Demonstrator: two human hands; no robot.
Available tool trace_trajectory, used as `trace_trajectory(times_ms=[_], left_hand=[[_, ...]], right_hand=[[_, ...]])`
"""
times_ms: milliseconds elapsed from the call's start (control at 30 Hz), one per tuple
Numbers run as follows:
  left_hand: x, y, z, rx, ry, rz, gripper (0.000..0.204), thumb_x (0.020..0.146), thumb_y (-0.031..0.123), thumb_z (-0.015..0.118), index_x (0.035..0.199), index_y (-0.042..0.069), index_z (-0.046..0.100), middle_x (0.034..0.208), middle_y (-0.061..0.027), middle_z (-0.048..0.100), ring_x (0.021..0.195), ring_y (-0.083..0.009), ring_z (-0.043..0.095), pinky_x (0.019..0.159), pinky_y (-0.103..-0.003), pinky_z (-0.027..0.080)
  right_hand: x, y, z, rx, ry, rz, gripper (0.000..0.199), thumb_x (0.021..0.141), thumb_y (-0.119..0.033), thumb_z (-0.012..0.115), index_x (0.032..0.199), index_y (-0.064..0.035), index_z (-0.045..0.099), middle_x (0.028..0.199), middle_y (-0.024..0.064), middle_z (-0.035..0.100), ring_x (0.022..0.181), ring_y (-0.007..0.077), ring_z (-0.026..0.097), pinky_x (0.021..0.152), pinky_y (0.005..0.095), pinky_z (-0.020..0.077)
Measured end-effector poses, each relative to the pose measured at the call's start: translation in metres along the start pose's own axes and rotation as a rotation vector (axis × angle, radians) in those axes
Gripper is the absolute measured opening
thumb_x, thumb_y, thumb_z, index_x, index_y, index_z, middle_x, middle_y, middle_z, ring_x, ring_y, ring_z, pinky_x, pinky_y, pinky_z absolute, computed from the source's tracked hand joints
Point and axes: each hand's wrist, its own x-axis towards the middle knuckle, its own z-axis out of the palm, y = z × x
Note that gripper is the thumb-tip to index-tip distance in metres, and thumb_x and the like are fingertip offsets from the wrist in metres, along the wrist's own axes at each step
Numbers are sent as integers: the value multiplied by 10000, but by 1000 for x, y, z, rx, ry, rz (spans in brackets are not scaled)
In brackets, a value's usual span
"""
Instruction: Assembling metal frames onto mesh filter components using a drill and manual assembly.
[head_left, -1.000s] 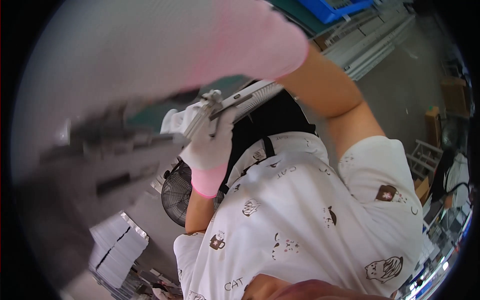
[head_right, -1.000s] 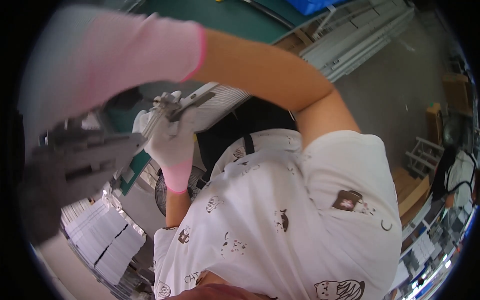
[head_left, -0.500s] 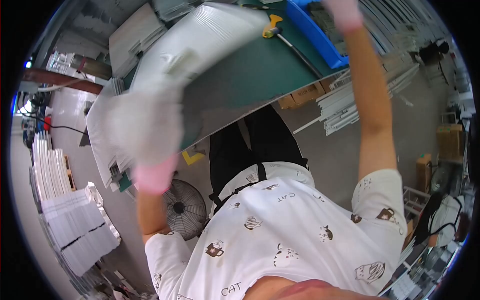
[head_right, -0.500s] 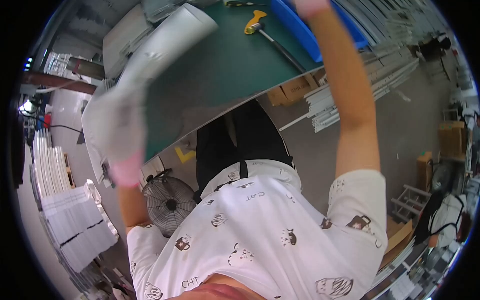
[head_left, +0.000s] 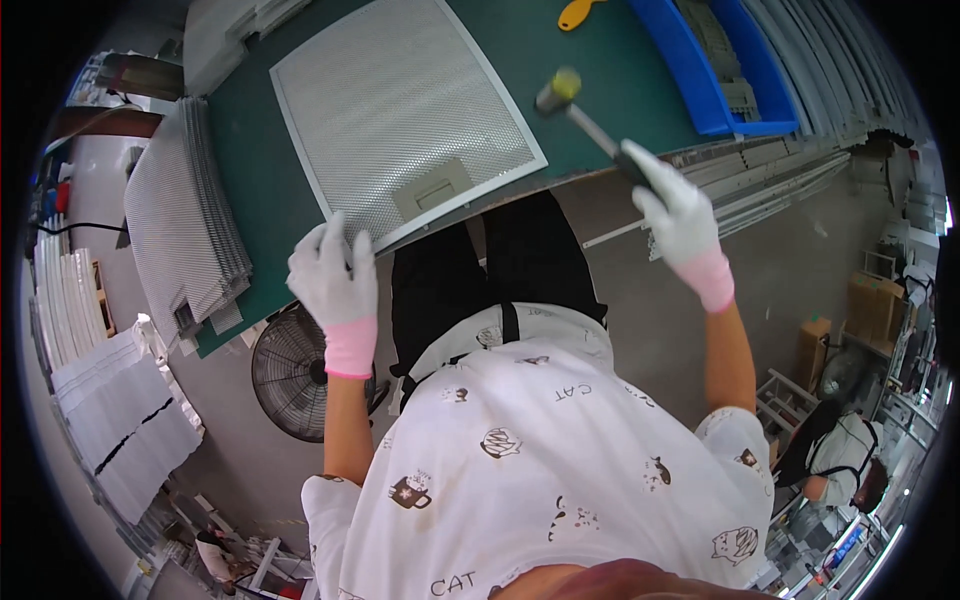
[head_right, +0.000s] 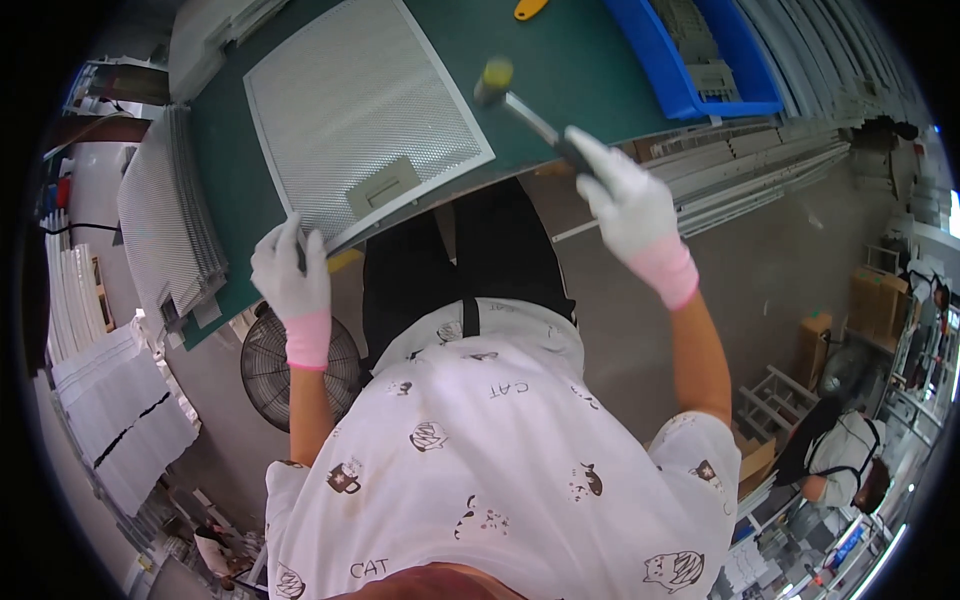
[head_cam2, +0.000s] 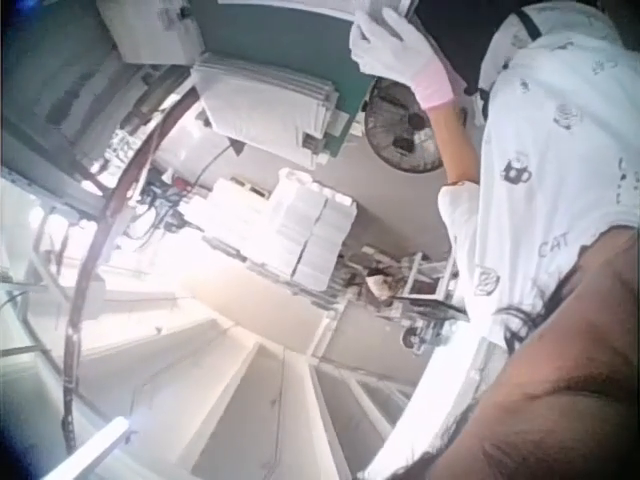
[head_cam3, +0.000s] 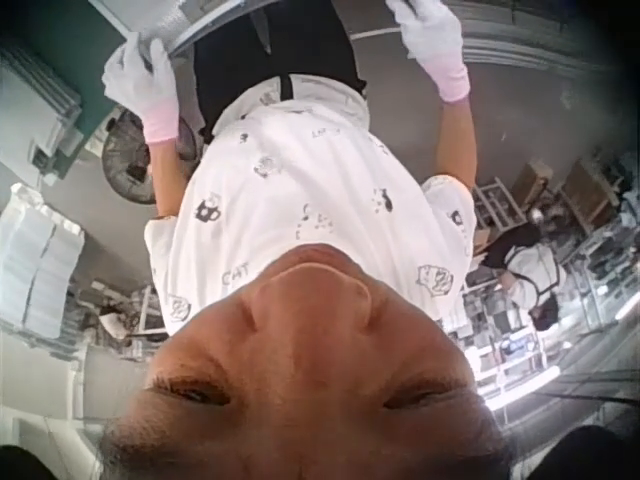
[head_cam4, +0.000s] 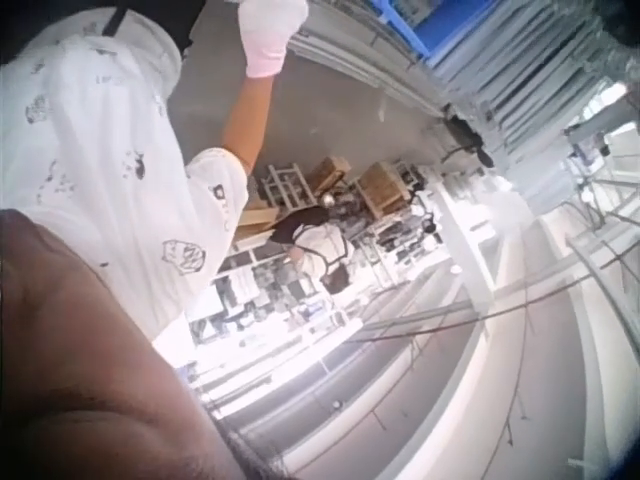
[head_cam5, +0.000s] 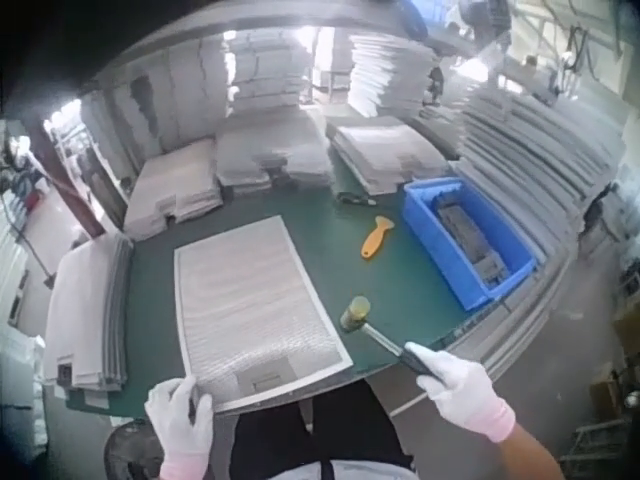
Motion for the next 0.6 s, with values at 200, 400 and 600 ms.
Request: trace_trajectory(times_ms=[200, 400, 600], left_hand=[[8, -21, -5, -256, -281, -477, 451, 876, 240, 628, 1226, -34, 552, 997, -150, 558, 810, -227, 579, 757, -332, 487], [14, -32, 6, -401, -275, -555, 499, 889, 253, 617, 1264, -60, 513, 967, -121, 599, 806, -176, 588, 757, -293, 488], [18, -22, 2, -606, -335, -539, 483, 826, 145, 635, 1223, -102, 512, 977, -138, 637, 869, -171, 599, 797, -303, 489]], right_hand=[[-18, 16, 1, 108, -19, 127, 436, 828, -63, 582, 1260, -116, 577, 1039, 168, 644, 884, 316, 636, 782, 365, 494], [81, 46, 10, -843, 320, -97, 315, 806, -219, 668, 1079, -71, 616, 1012, 134, 608, 840, 303, 605, 713, 386, 473], [67, -12, 117, -119, 179, -102, 739, 682, -337, 732, 1282, 12, 478, 1300, 227, 475, 1223, 370, 443, 1095, 431, 290]])
